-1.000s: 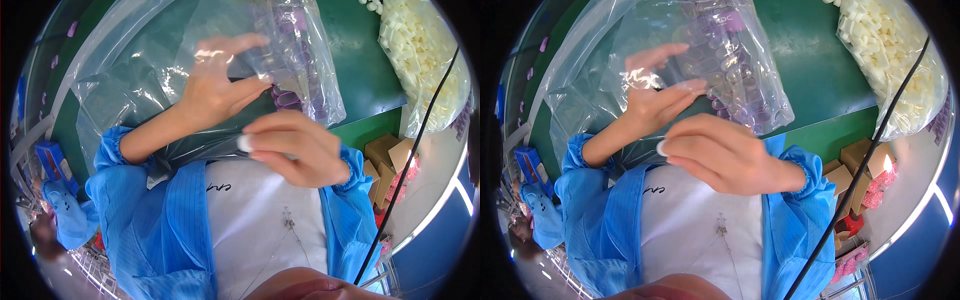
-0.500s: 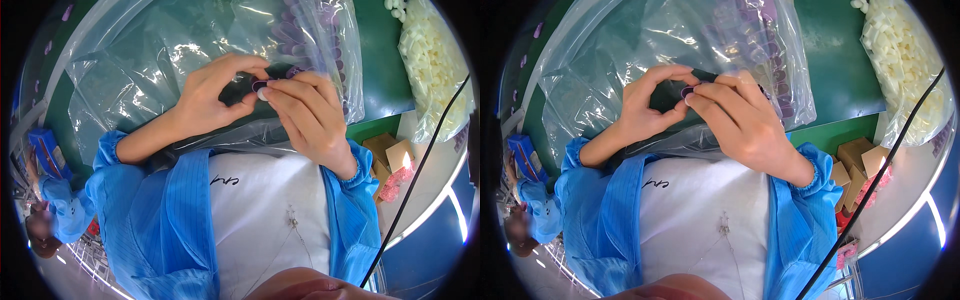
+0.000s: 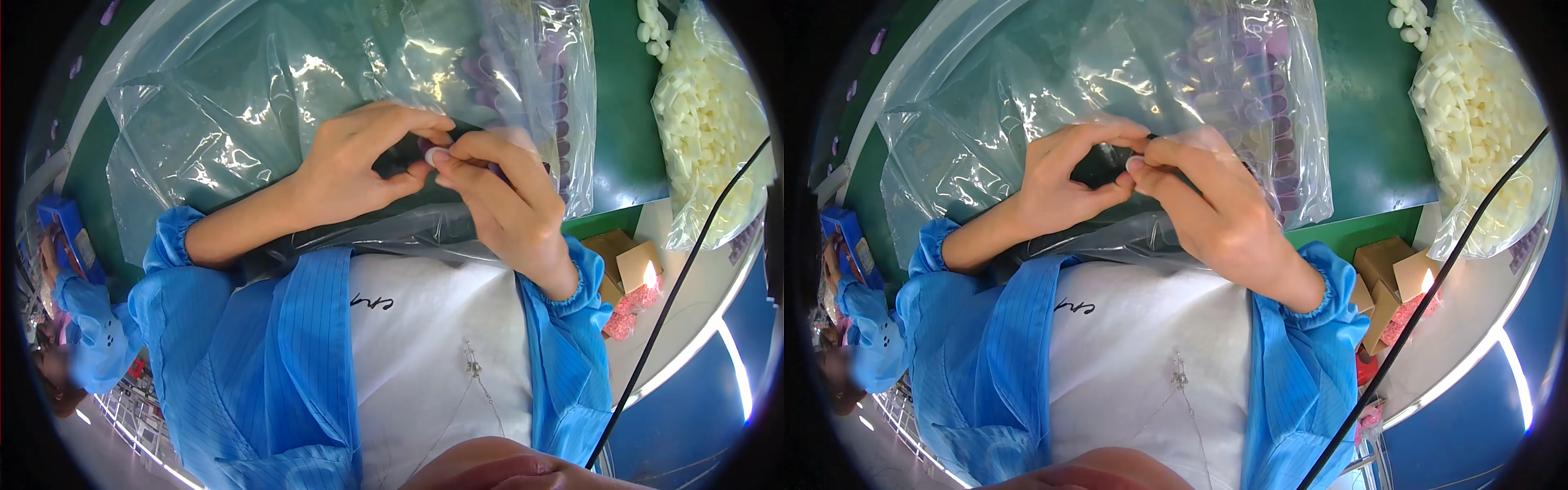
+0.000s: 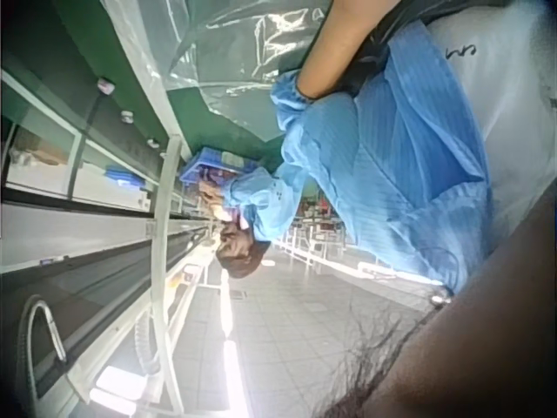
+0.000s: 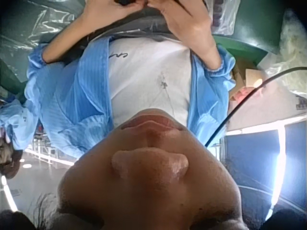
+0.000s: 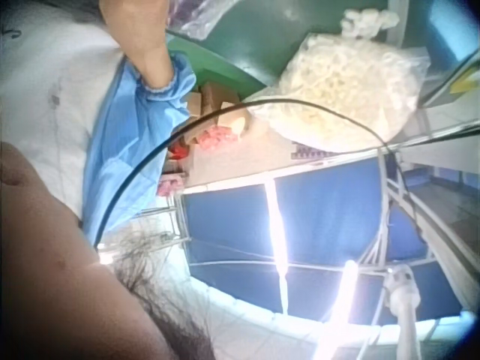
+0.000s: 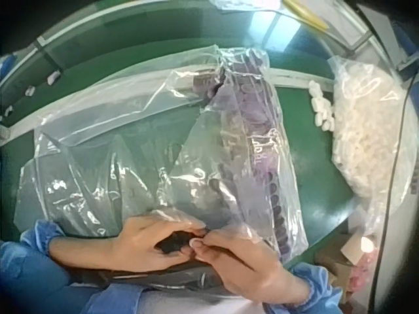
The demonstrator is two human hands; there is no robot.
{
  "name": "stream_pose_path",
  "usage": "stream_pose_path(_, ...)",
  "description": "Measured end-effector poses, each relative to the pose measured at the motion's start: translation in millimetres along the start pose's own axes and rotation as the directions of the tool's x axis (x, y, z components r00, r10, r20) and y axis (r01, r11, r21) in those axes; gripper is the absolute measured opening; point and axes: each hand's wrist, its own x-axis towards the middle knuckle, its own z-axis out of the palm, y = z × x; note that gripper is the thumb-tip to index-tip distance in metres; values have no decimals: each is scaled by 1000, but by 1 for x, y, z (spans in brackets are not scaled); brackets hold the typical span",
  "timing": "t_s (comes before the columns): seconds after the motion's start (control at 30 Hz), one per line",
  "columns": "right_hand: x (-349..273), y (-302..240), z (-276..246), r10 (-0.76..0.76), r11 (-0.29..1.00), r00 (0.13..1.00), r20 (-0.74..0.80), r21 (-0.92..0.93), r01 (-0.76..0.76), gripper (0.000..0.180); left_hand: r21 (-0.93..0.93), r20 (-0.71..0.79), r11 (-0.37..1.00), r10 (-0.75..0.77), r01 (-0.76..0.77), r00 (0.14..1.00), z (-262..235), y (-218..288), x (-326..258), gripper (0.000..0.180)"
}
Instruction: The person repeatedly picks up small white cylindrical objects and purple plastic casings from a green workbench. They insert the white objects into the purple casings by hand and place the assembled units into a clear plastic bag.
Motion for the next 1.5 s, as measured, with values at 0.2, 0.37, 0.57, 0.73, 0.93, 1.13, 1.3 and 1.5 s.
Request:
stream_pose_path(0.2, 1, -2, -7, -106, 970, 989, 101, -210, 125, 41, -55, -65, 998, -37, 34, 997, 3, 2, 1, 45)
stream_pose_path(0.37, 2, 7, -8, -135, 977, 989, 59, -157, 143, 40, -34, -24, 999, -13, 13, 1000, 0, -1, 2, 45)
stream_pose_path(0.57, 1, 10, -11, -172, 969, 982, 74, -169, 183, 37, -81, -70, 997, -23, 17, 997, 4, 0, 1, 44)
stream_pose_path(0.73, 3, 12, -9, -189, 961, 977, 99, -185, 205, 35, -61, -41, 998, -28, 26, 999, 1, 1, 2, 44)
stream_pose_path(0.93, -4, 14, -8, -291, 899, 948, 131, -300, 318, 30, -76, -44, 995, -62, 59, 997, 0, 1, 1, 42)
stream_pose_path(1.13, 0, 9, -3, -283, 909, 955, 91, -291, 297, 23, -33, 20, 999, -37, 38, 999, -1, 2, 2, 39)
stream_pose_path(1.3, -4, 0, -15, -270, 941, 963, -11, -213, 262, 20, -68, 41, 997, -33, 35, 999, 0, 5, 5, 41)
stream_pose_path(1.5, -5, 6, -89, -279, 941, 837, -471, -310, 139, 13, 192, -156, 975, 141, -110, 978, -65, 5, 24, 35)
